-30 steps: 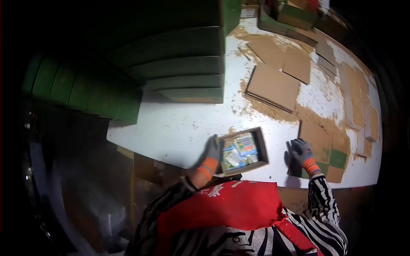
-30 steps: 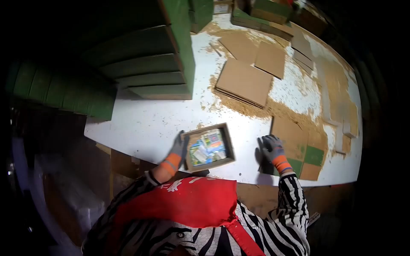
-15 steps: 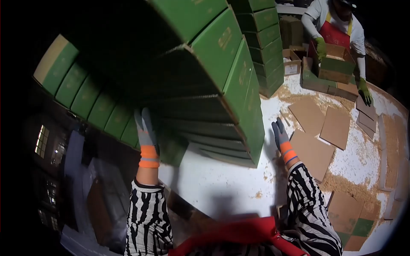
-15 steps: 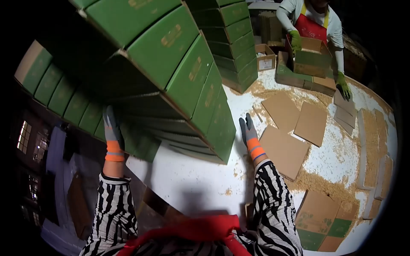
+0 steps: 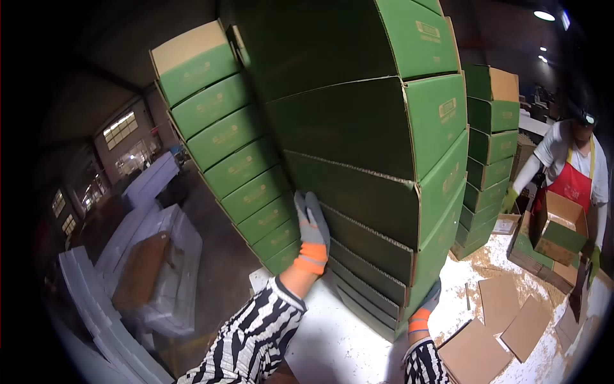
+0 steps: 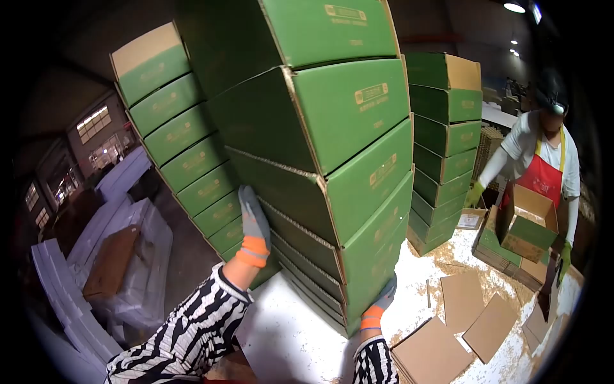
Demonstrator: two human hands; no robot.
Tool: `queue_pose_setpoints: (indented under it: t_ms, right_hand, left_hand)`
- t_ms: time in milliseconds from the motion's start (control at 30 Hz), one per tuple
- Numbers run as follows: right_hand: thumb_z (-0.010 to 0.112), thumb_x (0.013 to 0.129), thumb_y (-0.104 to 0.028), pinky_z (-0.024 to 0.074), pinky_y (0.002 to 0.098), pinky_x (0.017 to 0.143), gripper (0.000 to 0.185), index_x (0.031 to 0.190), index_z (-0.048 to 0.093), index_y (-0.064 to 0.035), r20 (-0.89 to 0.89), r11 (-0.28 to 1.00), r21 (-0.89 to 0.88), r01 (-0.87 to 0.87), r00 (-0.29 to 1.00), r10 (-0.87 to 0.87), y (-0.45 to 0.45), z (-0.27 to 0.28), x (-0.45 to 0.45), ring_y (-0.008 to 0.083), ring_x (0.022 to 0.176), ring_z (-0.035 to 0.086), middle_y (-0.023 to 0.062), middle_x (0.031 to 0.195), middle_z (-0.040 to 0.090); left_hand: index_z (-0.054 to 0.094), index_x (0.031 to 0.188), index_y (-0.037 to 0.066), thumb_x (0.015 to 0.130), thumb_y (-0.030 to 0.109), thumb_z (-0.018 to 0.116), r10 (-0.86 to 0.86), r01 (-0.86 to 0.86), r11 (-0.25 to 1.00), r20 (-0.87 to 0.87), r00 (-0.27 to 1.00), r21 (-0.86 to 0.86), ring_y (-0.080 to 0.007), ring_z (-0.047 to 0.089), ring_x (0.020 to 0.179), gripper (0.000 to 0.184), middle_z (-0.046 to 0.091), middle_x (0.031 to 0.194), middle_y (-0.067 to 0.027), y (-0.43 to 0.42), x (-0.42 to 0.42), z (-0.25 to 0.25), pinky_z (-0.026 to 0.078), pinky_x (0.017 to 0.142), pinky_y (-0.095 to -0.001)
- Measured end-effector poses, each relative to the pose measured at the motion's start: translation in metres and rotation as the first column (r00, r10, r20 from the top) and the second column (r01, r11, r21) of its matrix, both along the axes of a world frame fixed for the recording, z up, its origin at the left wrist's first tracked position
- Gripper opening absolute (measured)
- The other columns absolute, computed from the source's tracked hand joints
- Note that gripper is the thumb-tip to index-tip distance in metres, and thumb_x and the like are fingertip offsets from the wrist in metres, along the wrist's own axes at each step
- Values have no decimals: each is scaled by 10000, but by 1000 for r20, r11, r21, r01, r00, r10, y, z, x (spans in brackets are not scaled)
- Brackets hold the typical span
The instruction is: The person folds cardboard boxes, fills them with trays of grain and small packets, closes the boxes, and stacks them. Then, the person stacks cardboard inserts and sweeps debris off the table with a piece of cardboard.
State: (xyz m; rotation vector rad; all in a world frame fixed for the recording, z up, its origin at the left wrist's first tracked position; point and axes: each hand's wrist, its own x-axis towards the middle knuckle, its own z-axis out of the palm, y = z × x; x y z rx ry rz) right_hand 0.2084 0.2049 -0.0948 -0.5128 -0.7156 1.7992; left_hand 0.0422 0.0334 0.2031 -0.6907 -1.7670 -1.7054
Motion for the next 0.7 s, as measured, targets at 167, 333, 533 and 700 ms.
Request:
queue_pose_setpoints:
  t_ms: [167, 333, 533, 700]
  right_hand:
    - [394, 988, -243, 426, 313, 946, 365, 1286, 488, -53, -85, 997, -30, 65, 994, -67, 0, -4, -42, 204, 1085, 516, 75, 1250, 523]
    - [431, 971, -236, 444, 325, 922, 366, 1275, 492, -41, -73, 991, 12, 137, 988, -135, 2, -7, -88, 215, 1060, 533, 87, 1231, 537]
    - [440, 969, -237, 437, 312, 928, 364, 1268, 494, -36, -83, 988, 12, 153, 985, -152, 2, -3, -128, 210, 1059, 535, 87, 1226, 539]
    - [430, 970, -244, 431, 301, 926, 359, 1257, 500, -39, -41, 978, 30, 207, 978, -206, 1, -4, -146, 205, 1054, 535, 81, 1209, 544]
  left_hand:
    - [315, 1394, -15, 975, 436, 377, -41, 46, 996, 66, 997, -73, -332, 376, 1289, 619, 370, 1406, -217, 6, -49, 3, 280, 1072, -337]
    - [429, 1325, -11, 997, 358, 349, 77, -81, 986, -28, 997, -145, -296, 458, 1193, 500, 483, 1310, -184, 8, -118, -6, 321, 1036, -338]
    - [308, 1403, -1, 981, 242, 400, 1, -41, 985, -230, 973, -170, -329, 289, 1337, 495, 295, 1454, -197, 7, -116, 4, 224, 1105, -366]
    - [300, 1404, -11, 977, 238, 412, -56, -5, 971, -251, 966, -237, -335, 297, 1330, 507, 310, 1446, -199, -6, -121, 8, 220, 1107, -361]
